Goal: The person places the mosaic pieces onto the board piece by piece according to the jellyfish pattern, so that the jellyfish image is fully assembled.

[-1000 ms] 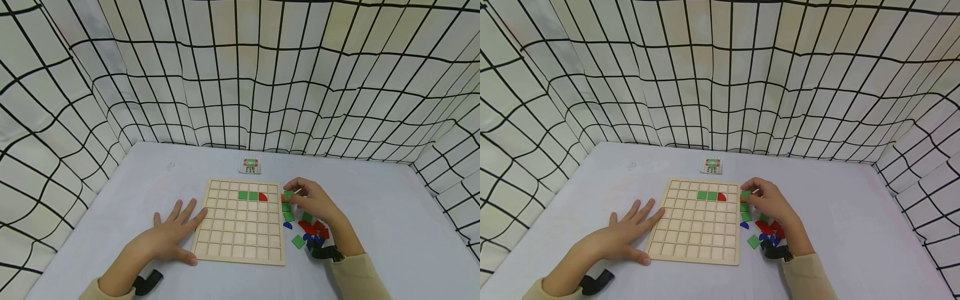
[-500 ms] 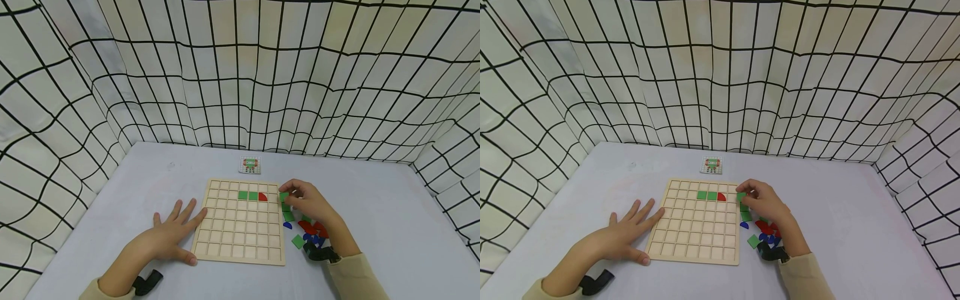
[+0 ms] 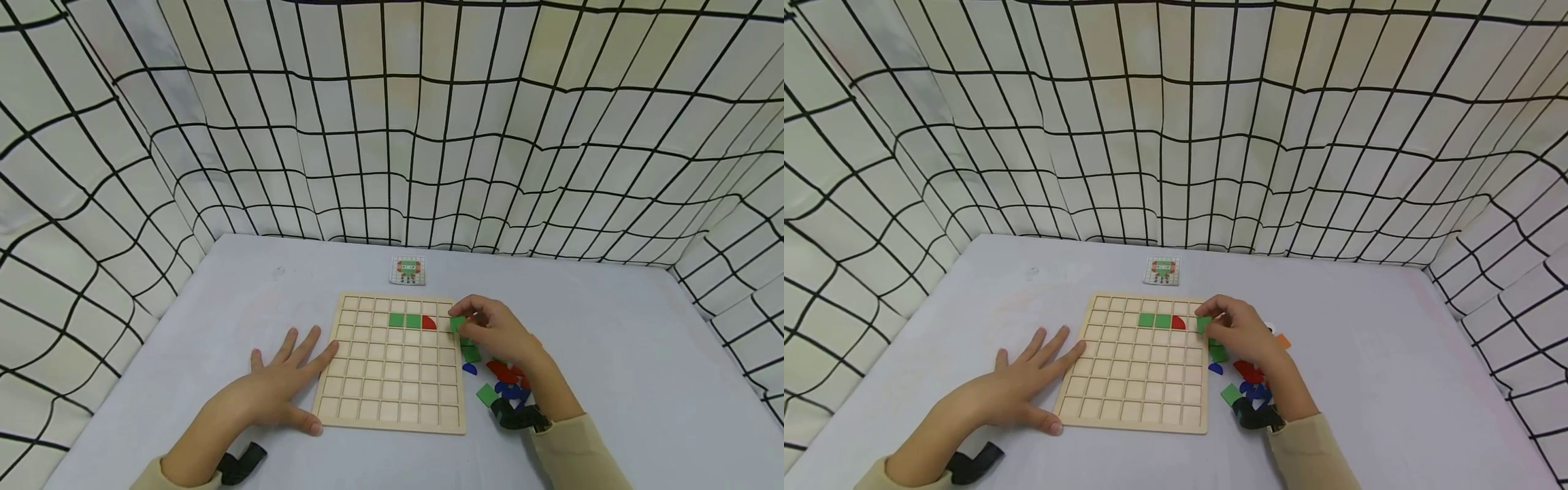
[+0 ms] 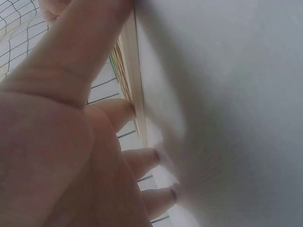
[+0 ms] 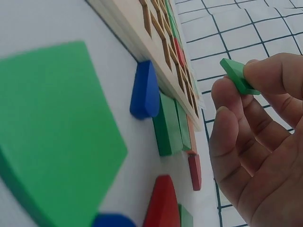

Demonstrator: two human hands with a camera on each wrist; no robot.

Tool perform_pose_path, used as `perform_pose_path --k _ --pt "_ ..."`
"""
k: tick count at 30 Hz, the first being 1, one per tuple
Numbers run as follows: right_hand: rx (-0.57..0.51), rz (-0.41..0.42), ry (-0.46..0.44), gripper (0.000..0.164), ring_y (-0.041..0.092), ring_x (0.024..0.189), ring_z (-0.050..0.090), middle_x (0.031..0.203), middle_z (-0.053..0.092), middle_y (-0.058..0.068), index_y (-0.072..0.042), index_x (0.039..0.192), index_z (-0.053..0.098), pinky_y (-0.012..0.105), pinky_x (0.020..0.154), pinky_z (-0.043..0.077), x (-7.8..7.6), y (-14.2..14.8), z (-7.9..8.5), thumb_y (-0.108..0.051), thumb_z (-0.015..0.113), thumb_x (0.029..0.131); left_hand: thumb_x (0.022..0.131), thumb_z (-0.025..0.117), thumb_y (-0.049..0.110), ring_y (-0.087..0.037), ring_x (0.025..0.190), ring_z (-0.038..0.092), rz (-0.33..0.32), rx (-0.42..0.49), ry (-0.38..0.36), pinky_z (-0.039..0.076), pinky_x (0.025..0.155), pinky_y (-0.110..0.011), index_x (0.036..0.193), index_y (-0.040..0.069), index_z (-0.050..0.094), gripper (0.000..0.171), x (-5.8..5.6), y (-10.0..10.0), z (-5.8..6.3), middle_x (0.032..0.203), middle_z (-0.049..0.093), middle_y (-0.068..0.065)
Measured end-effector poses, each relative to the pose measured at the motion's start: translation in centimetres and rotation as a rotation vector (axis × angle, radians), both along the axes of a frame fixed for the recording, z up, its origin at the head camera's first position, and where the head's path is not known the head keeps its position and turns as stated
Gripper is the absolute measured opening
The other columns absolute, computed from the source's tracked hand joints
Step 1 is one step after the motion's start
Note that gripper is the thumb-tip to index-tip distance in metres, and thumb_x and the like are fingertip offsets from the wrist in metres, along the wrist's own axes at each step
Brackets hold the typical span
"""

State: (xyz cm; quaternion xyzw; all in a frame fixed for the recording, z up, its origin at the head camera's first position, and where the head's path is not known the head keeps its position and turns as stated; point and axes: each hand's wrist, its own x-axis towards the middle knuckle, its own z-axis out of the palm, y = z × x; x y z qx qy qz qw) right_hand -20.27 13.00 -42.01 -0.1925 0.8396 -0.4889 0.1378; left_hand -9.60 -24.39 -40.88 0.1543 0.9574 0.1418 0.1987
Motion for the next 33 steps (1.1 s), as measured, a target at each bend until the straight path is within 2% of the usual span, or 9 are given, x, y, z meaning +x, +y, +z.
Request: perform_pose_path --k 7,14,21,26,33 --pt "-0.047 0.011 -0.004 0.026 0.024 0.094 0.064 0.118 0.067 0.005 -0.008 0.118 0.066 0.037 0.081 0.055 -0.1 -0.8 0.0 -0.01 0.064 0.092 0.063 0.079 0.068 -0.051 0.15 -0.005 -0.007 -0.012 0.006 -0.001 0.093 -0.089 0.16 0.027 0.021 0.12 0.1 0.1 0.0 0.168 0.0 -0.015" --pt "-0.108 0.036 -0.031 0.027 0.034 0.09 0.064 0.118 0.066 0.008 -0.005 0.121 0.064 0.044 0.076 0.058 -0.4 -2.2 0.3 -0.008 0.062 0.094 0.063 0.079 0.067 -0.051 0.15 -0.006 -0.004 -0.005 -0.009 -0.002 0.093 -0.089 0.16 0.026 0.022 0.12 0.0 0.1 0.1 0.168 0.0 -0.015" --pt "-0.117 0.065 -0.013 0.026 0.026 0.091 0.065 0.114 0.066 0.003 -0.004 0.118 0.065 0.045 0.077 0.057 -1.0 -3.8 0.7 -0.008 0.062 0.092 0.063 0.079 0.067 -0.051 0.15 -0.006 -0.001 -0.008 -0.007 -0.002 0.093 -0.089 0.16 0.026 0.022 0.12 -0.1 0.1 0.0 0.168 -0.001 -0.015" --pt "-0.107 0.111 0.021 0.027 0.023 0.086 0.067 0.111 0.066 0.005 -0.003 0.116 0.067 0.039 0.075 0.057 -1.5 -5.4 0.7 -0.005 0.064 0.089 0.064 0.08 0.066 -0.051 0.15 -0.006 -0.001 -0.001 -0.003 -0.002 0.093 -0.089 0.161 0.026 0.021 0.12 0.0 0.1 0.1 0.168 -0.001 -0.015" --pt "-0.015 0.174 0.043 0.026 0.019 0.083 0.066 0.108 0.067 0.004 -0.008 0.113 0.069 0.034 0.074 0.054 -2.1 -7.7 0.9 -0.007 0.07 0.088 0.064 0.079 0.066 -0.051 0.15 -0.007 -0.004 0.007 -0.005 -0.002 0.093 -0.089 0.16 0.026 0.022 0.119 0.0 0.0 0.2 0.168 -0.001 -0.015"
